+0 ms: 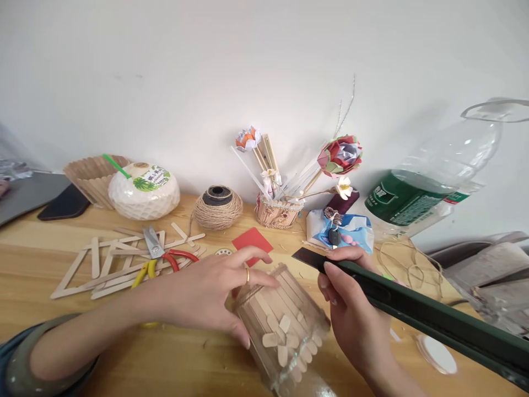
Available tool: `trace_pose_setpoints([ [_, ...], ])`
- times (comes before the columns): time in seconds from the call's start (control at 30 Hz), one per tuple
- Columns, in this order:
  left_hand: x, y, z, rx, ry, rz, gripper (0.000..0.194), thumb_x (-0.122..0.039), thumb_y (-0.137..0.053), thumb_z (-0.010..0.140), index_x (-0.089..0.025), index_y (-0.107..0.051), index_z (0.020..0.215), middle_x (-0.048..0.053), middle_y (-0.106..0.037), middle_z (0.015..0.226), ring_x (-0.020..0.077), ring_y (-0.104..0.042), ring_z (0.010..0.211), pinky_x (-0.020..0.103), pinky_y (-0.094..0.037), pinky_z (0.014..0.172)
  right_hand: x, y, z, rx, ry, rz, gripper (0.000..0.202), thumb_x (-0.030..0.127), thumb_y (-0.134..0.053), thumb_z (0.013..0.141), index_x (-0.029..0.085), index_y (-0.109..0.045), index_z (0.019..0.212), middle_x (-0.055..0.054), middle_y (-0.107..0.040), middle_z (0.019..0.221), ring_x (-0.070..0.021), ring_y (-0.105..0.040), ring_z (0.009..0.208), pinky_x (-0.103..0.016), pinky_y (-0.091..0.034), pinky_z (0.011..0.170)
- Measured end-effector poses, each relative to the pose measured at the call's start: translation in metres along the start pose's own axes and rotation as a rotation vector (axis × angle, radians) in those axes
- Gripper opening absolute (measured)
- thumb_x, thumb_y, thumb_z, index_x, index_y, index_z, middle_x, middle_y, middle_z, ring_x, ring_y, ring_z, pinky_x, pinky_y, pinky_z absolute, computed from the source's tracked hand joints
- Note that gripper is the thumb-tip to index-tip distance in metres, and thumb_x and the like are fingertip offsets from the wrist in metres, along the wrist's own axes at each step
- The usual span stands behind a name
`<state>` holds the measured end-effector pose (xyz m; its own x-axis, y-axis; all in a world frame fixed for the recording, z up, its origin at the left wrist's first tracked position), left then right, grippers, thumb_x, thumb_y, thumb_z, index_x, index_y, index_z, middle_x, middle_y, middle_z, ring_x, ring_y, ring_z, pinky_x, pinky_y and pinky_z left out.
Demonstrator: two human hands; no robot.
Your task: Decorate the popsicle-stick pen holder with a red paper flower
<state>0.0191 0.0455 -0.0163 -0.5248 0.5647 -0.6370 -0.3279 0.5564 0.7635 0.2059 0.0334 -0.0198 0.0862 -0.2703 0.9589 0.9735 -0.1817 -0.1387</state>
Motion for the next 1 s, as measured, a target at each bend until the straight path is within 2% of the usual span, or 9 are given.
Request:
trace_pose_setpoints([
  [0.13, -0.009, 0.010, -0.003, -0.099, 0.001, 0.103, 0.047, -0.054, -0.072, 0.067, -0.025, -0.063, 0.104, 0.008, -0.050, 0.129, 0.0300, -0.053, 0.114, 0.045, -0.045, 0.093, -0.004, -0.001, -0.002, -0.001, 0.002, -0.017, 0.011, 0.032, -0.065, 0.080, 0.024, -0.056, 0.079, 0.007, -0.047, 0.055, -0.0080, -0.037, 0.047, -0.018, -0.029, 0.044],
  [0.2, -0.012, 0.011, 0.002, -0.105, -0.063, 0.069, 0.047, -0.053, -0.072, 0.067, -0.023, -0.062, 0.101, 0.009, -0.046, 0.135, 0.0294, -0.047, 0.122, 0.043, -0.042, 0.097, -0.005, -0.004, -0.003, 0.016, -0.007, -0.023, 0.012, 0.032, -0.064, 0.080, 0.024, -0.055, 0.081, 0.007, -0.049, 0.057, -0.0084, -0.038, 0.047, -0.018, -0.029, 0.042],
  [0.3, -0.012, 0.004, 0.017, -0.028, -0.125, -0.028, 0.078, -0.052, -0.076, 0.062, -0.024, -0.045, 0.128, 0.013, -0.030, 0.148, 0.0287, -0.035, 0.133, 0.043, -0.037, 0.104, -0.006, -0.010, -0.005, 0.044, -0.010, -0.020, 0.014, 0.035, -0.063, 0.082, 0.024, -0.054, 0.082, 0.007, -0.048, 0.055, -0.0083, -0.038, 0.043, -0.018, -0.029, 0.040],
  [0.43, -0.021, -0.008, 0.028, 0.021, -0.249, 0.054, 0.089, -0.052, -0.077, 0.058, -0.021, -0.042, 0.133, 0.013, -0.046, 0.137, 0.0286, -0.039, 0.129, 0.043, -0.037, 0.105, 0.002, -0.007, 0.000, 0.021, 0.056, -0.012, 0.016, 0.037, -0.062, 0.082, 0.024, -0.053, 0.081, 0.008, -0.045, 0.051, -0.0076, -0.037, 0.043, -0.017, -0.029, 0.041],
  [0.63, -0.017, 0.000, 0.012, -0.281, 0.056, 0.255, 0.089, -0.053, -0.077, 0.058, -0.019, -0.044, 0.132, 0.013, -0.050, 0.125, 0.0324, -0.045, 0.116, 0.052, -0.043, 0.095, 0.017, 0.010, 0.006, 0.022, 0.153, -0.051, 0.020, 0.043, -0.066, 0.076, 0.024, -0.058, 0.078, 0.007, -0.048, 0.050, -0.0090, -0.041, 0.043, -0.018, -0.031, 0.039],
  [0.73, -0.013, 0.003, 0.001, -0.381, 0.122, 0.354, 0.091, -0.053, -0.078, 0.057, -0.017, -0.043, 0.132, 0.014, -0.051, 0.121, 0.0352, -0.044, 0.115, 0.060, -0.038, 0.097, 0.023, 0.015, -0.002, 0.036, 0.178, -0.219, 0.012, 0.031, -0.071, 0.073, 0.025, -0.061, 0.077, 0.005, -0.056, 0.055, -0.0104, -0.048, 0.044, -0.020, -0.036, 0.039],
  [0.8, -0.011, 0.001, -0.003, -0.419, 0.108, 0.372, 0.091, -0.055, -0.079, 0.055, -0.018, -0.043, 0.131, 0.014, -0.051, 0.120, 0.0363, -0.043, 0.116, 0.065, -0.029, 0.101, 0.032, 0.013, -0.011, 0.069, 0.290, -0.505, 0.007, 0.026, -0.067, 0.074, 0.027, -0.062, 0.079, 0.005, -0.059, 0.055, -0.0111, -0.051, 0.043, -0.021, -0.041, 0.041],
  [0.87, -0.008, -0.002, -0.004, -0.424, 0.105, 0.311, 0.093, -0.061, -0.078, 0.052, -0.018, -0.044, 0.128, 0.014, -0.049, 0.121, 0.0369, -0.044, 0.115, 0.065, -0.030, 0.100, 0.039, 0.009, -0.017, 0.145, 0.379, -0.645, 0.005, 0.024, -0.065, 0.075, 0.028, -0.064, 0.077, 0.004, -0.064, 0.057, -0.0129, -0.057, 0.044, -0.023, -0.047, 0.045],
  [1.0, -0.005, -0.009, 0.000, -0.369, 0.211, 0.118, 0.090, -0.075, -0.064, 0.058, -0.014, -0.047, 0.122, 0.017, -0.048, 0.125, 0.0380, -0.045, 0.114, 0.060, -0.038, 0.095, 0.046, 0.007, -0.022, 0.270, 0.510, -0.676, 0.008, 0.021, -0.067, 0.071, 0.028, -0.066, 0.074, 0.004, -0.069, 0.062, -0.0146, -0.065, 0.049, -0.020, -0.052, 0.049],
])
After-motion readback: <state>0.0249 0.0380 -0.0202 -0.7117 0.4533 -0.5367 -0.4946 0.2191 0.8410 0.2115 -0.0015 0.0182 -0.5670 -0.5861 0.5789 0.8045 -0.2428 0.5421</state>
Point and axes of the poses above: each hand's wrist, its own z-axis towards the middle knuckle, its own y-axis out of the back of the hand, x = y × z, the point moved 6 cm from there along z, towards the middle knuckle
